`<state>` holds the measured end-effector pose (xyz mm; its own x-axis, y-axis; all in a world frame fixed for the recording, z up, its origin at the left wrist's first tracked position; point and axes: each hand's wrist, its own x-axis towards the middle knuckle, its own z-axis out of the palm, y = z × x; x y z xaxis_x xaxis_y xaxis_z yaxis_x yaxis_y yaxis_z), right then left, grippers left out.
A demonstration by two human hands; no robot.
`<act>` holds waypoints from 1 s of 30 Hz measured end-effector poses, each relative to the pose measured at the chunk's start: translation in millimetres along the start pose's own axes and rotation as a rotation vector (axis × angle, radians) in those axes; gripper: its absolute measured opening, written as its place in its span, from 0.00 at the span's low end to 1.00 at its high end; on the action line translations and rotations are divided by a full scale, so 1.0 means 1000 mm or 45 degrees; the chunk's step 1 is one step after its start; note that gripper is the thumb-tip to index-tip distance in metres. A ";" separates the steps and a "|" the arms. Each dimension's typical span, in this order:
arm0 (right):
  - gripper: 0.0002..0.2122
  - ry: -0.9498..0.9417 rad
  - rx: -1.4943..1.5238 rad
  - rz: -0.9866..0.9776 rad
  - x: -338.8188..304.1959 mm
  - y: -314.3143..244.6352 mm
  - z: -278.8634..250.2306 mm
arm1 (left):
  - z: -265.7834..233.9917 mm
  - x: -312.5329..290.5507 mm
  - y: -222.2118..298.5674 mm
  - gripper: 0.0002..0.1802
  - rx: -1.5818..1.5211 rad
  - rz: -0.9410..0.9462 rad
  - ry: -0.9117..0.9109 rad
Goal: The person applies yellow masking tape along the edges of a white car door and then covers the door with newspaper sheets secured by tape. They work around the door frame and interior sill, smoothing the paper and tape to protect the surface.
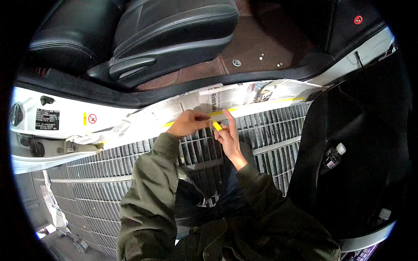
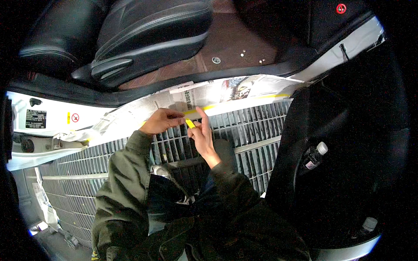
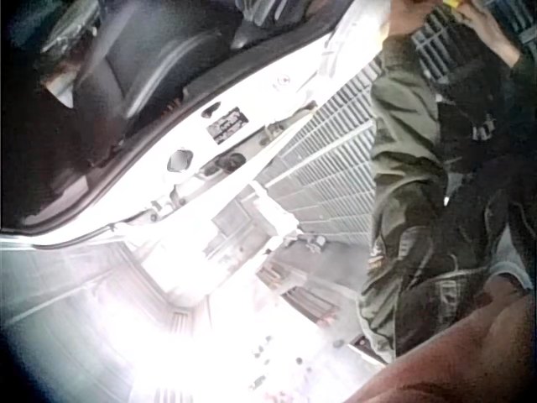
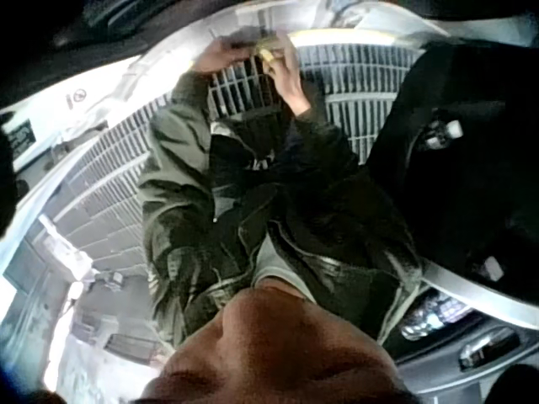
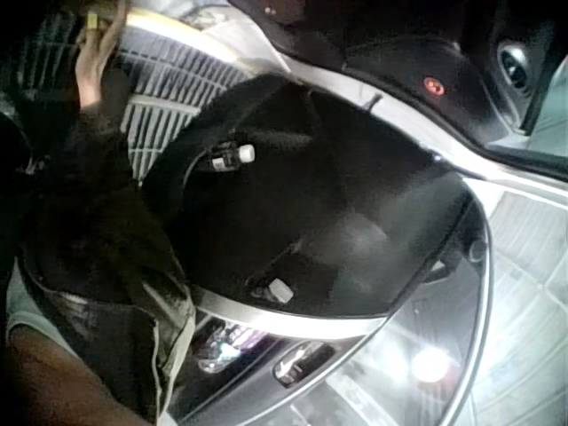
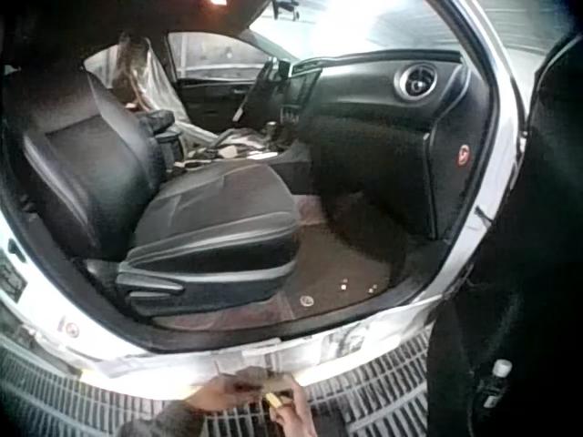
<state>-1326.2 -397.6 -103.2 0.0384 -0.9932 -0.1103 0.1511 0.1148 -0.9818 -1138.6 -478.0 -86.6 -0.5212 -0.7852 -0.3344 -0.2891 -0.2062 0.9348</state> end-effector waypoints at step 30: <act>0.14 0.237 0.203 0.520 0.053 0.052 0.041 | -0.006 0.028 0.017 0.11 1.096 0.279 0.888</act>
<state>-1275.9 -443.1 -153.3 -0.0495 -0.8513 -0.5223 0.3112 0.4837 -0.8180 -1153.4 -507.2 -79.2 -0.1444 -0.9650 0.2187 -0.8441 0.2355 0.4816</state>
